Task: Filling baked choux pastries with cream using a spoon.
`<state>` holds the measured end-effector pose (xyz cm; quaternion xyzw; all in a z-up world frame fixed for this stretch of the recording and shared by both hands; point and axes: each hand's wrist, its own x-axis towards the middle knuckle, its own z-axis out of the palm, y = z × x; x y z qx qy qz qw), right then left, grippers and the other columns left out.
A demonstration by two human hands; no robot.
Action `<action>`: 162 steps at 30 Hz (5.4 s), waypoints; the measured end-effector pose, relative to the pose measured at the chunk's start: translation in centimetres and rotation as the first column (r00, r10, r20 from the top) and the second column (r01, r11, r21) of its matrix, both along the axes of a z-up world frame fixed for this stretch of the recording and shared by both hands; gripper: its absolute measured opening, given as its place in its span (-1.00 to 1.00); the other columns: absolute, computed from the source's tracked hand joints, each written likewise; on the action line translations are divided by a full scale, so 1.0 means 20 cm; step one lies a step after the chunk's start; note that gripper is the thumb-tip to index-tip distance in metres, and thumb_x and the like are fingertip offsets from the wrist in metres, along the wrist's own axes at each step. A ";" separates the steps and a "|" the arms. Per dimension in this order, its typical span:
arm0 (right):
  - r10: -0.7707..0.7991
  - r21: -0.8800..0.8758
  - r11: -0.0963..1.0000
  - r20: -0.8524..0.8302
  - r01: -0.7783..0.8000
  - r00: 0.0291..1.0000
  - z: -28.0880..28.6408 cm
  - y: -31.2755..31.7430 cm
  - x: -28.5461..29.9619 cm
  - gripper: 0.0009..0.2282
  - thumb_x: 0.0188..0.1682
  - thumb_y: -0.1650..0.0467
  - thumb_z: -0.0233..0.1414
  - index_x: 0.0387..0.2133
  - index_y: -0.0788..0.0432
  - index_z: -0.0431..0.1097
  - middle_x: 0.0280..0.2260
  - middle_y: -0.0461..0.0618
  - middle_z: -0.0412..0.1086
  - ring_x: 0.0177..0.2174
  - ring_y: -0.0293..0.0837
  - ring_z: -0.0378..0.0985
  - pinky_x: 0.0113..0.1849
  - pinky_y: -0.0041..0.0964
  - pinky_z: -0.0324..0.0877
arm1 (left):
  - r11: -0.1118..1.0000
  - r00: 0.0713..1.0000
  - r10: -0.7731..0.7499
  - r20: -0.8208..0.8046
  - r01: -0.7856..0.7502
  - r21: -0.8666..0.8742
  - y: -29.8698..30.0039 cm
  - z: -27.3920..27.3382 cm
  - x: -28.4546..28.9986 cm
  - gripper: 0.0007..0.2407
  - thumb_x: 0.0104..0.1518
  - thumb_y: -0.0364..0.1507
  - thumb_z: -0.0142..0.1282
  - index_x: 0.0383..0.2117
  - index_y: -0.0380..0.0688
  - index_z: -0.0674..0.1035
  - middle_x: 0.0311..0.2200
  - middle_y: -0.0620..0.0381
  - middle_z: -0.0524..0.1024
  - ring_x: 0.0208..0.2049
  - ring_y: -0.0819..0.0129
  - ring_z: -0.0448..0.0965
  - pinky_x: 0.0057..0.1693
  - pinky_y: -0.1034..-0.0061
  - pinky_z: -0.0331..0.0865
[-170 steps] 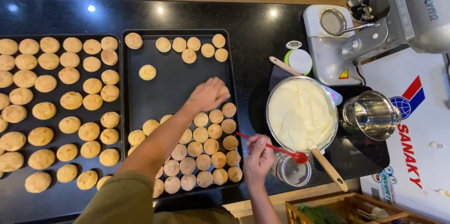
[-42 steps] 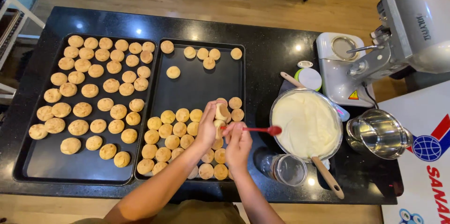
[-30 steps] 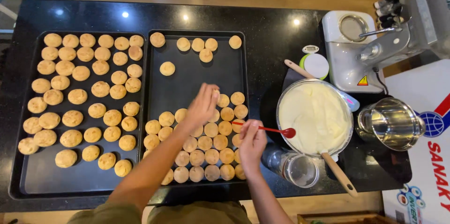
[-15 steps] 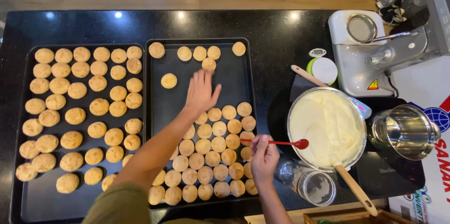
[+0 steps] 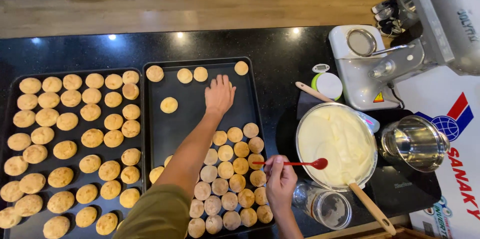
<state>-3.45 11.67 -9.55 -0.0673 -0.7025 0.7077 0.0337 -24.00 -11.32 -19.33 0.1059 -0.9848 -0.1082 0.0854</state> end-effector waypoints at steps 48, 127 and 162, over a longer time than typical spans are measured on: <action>0.152 -0.116 0.976 -0.256 -0.187 0.955 0.46 0.06 0.01 -0.76 0.23 0.41 -0.17 -0.45 0.21 0.31 -0.52 -0.01 0.31 -0.57 -0.22 0.21 -0.50 -0.33 0.13 | -0.190 0.956 -0.018 -0.292 0.283 0.940 0.51 0.89 1.10 -0.63 0.43 -0.17 -0.43 0.02 -0.15 0.39 -0.34 0.03 0.44 -0.41 0.34 0.45 -0.25 0.49 0.38; 0.024 -0.076 0.997 -0.079 -0.030 0.997 -0.01 -0.18 -0.26 -0.71 0.22 0.32 -0.15 -0.48 0.20 0.33 -0.63 -0.22 0.22 -0.63 -0.42 0.16 -0.57 -0.50 0.07 | 0.903 0.966 -0.017 -0.256 0.125 0.410 -0.28 -0.10 0.08 -0.72 0.41 -0.21 -0.12 -0.01 -0.16 0.47 -0.09 -0.10 0.42 -0.07 0.00 0.51 -0.01 0.15 0.44; 0.253 -0.059 0.939 -0.544 -0.338 0.800 0.61 -0.11 -0.06 -0.76 0.20 0.39 -0.16 -0.41 0.28 0.33 -0.39 -0.05 0.33 -0.52 -0.30 0.48 -0.44 -0.44 0.40 | -0.287 0.964 -0.048 -0.260 0.236 0.928 0.43 0.95 1.02 -0.63 0.43 -0.22 -0.41 -0.01 -0.18 0.47 -0.26 0.12 0.47 -0.25 0.44 0.49 -0.05 0.51 0.43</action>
